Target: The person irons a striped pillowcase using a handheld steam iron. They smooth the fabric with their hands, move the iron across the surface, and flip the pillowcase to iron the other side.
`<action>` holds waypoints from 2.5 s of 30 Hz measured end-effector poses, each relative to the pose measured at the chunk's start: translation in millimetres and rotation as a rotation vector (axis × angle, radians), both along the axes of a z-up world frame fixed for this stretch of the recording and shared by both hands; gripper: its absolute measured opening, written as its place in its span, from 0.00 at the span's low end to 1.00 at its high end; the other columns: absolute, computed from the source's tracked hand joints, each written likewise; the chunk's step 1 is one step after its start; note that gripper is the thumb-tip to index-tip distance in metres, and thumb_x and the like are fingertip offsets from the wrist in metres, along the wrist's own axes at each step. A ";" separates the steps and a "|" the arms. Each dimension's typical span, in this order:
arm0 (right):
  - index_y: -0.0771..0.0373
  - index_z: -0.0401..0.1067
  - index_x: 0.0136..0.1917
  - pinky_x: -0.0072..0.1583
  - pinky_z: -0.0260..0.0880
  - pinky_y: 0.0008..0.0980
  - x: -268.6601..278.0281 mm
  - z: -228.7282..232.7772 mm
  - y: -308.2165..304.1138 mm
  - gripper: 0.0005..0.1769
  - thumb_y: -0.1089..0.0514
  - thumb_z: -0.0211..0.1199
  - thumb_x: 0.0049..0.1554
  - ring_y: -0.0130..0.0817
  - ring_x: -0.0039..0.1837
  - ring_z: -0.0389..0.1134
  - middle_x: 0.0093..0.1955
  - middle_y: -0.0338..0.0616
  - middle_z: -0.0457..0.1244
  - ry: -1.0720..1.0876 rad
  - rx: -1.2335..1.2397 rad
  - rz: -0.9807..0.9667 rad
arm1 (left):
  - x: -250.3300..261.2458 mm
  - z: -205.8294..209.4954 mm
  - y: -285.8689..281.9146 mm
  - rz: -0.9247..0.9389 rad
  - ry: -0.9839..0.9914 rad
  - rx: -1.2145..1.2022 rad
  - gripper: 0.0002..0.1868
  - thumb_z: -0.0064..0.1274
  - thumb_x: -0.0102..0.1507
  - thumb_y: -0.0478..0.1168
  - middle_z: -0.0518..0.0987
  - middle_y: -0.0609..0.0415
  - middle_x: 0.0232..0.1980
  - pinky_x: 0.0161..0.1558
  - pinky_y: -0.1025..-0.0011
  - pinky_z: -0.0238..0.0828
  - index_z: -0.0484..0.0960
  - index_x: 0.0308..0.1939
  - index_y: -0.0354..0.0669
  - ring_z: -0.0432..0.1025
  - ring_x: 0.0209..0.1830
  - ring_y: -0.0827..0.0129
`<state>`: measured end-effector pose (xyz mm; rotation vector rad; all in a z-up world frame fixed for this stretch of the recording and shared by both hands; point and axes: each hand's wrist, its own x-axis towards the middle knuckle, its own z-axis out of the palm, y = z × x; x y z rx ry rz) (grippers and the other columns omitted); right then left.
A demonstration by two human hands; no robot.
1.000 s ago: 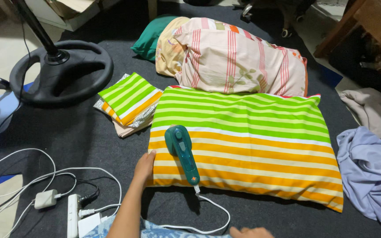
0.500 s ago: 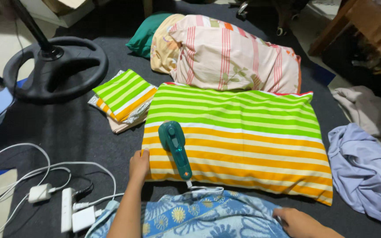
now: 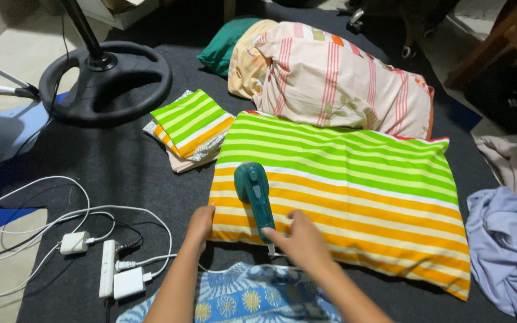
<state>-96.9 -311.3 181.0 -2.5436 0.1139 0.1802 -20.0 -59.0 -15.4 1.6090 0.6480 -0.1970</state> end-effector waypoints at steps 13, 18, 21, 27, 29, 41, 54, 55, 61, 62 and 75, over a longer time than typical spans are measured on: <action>0.62 0.63 0.68 0.49 0.73 0.48 76.6 -36.4 24.1 0.35 0.47 0.66 0.52 0.58 0.48 0.74 0.46 0.61 0.70 -0.203 0.174 -0.198 | 38.5 -3.6 4.4 -0.116 -0.056 -0.251 0.27 0.39 0.71 0.52 0.85 0.40 0.51 0.51 0.62 0.74 0.81 0.54 0.30 0.80 0.50 0.55; 0.60 0.52 0.79 0.49 0.72 0.48 97.7 -27.0 54.2 0.43 0.46 0.64 0.57 0.61 0.50 0.72 0.48 0.65 0.68 -0.236 0.142 -0.111 | 44.6 1.4 -5.2 -0.010 0.052 -0.624 0.24 0.40 0.70 0.51 0.85 0.43 0.51 0.49 0.63 0.76 0.79 0.55 0.34 0.79 0.49 0.56; 0.55 0.47 0.81 0.50 0.72 0.47 76.1 -19.1 71.9 0.47 0.46 0.63 0.55 0.59 0.49 0.73 0.46 0.63 0.69 -0.089 0.094 -0.031 | 41.1 11.8 -4.9 0.010 -0.036 -0.518 0.22 0.38 0.70 0.49 0.85 0.45 0.50 0.49 0.64 0.76 0.79 0.54 0.37 0.79 0.48 0.59; 0.51 0.50 0.81 0.52 0.73 0.47 41.1 -12.6 43.3 0.45 0.45 0.63 0.54 0.58 0.52 0.74 0.50 0.63 0.70 -0.105 0.050 -0.134 | 27.6 49.9 -2.5 -0.025 0.013 0.162 0.20 0.39 0.70 0.48 0.85 0.41 0.46 0.48 0.58 0.72 0.83 0.48 0.37 0.80 0.44 0.52; 0.49 0.47 0.82 0.52 0.73 0.47 44.5 -12.2 19.6 0.46 0.45 0.61 0.56 0.57 0.51 0.75 0.49 0.62 0.70 -0.015 -0.013 -0.310 | 27.5 48.5 -4.4 0.025 -0.006 0.105 0.20 0.39 0.70 0.47 0.85 0.40 0.45 0.48 0.58 0.73 0.83 0.48 0.37 0.81 0.44 0.52; 0.56 0.49 0.80 0.51 0.73 0.49 1.5 -37.4 90.8 0.45 0.48 0.63 0.55 0.61 0.54 0.73 0.55 0.64 0.69 -0.357 0.191 -0.037 | 35.6 23.6 -1.7 -0.157 0.046 0.091 0.33 0.38 0.70 0.59 0.84 0.33 0.45 0.53 0.54 0.73 0.84 0.45 0.29 0.81 0.49 0.43; 0.48 0.50 0.82 0.47 0.74 0.48 -18.2 -30.4 11.1 0.44 0.47 0.61 0.55 0.53 0.44 0.75 0.43 0.60 0.70 -0.109 0.019 -0.522 | 32.5 35.2 -5.8 -0.187 0.001 0.352 0.25 0.35 0.72 0.53 0.82 0.36 0.52 0.56 0.49 0.69 0.82 0.52 0.40 0.75 0.55 0.38; 0.48 0.50 0.82 0.47 0.74 0.47 -18.1 -32.4 22.6 0.44 0.47 0.61 0.55 0.52 0.43 0.75 0.43 0.59 0.70 -0.096 0.030 -0.497 | 31.9 35.8 -4.2 -0.184 -0.008 0.333 0.25 0.34 0.71 0.53 0.82 0.37 0.52 0.56 0.50 0.69 0.82 0.53 0.41 0.74 0.55 0.39; 0.50 0.49 0.81 0.49 0.73 0.46 -27.0 -35.6 88.2 0.46 0.49 0.64 0.54 0.53 0.49 0.74 0.50 0.58 0.70 -0.225 0.154 -0.182 | 32.7 40.0 2.5 -0.183 -0.006 0.313 0.24 0.36 0.71 0.53 0.82 0.38 0.52 0.56 0.52 0.69 0.82 0.52 0.41 0.75 0.54 0.41; 0.52 0.49 0.81 0.50 0.73 0.46 -28.0 -35.7 90.8 0.46 0.50 0.65 0.54 0.56 0.51 0.73 0.51 0.59 0.69 -0.273 0.158 -0.109 | 32.4 41.0 4.0 -0.183 -0.012 0.319 0.24 0.37 0.71 0.53 0.82 0.38 0.52 0.56 0.52 0.69 0.82 0.51 0.41 0.75 0.54 0.41; 0.52 0.50 0.82 0.52 0.73 0.47 -32.1 -40.4 -12.6 0.46 0.47 0.63 0.55 0.55 0.51 0.74 0.52 0.63 0.69 -0.137 -0.026 -0.568 | 30.8 47.9 3.6 -0.215 0.015 0.419 0.25 0.35 0.72 0.54 0.82 0.37 0.52 0.57 0.49 0.68 0.83 0.51 0.42 0.74 0.55 0.38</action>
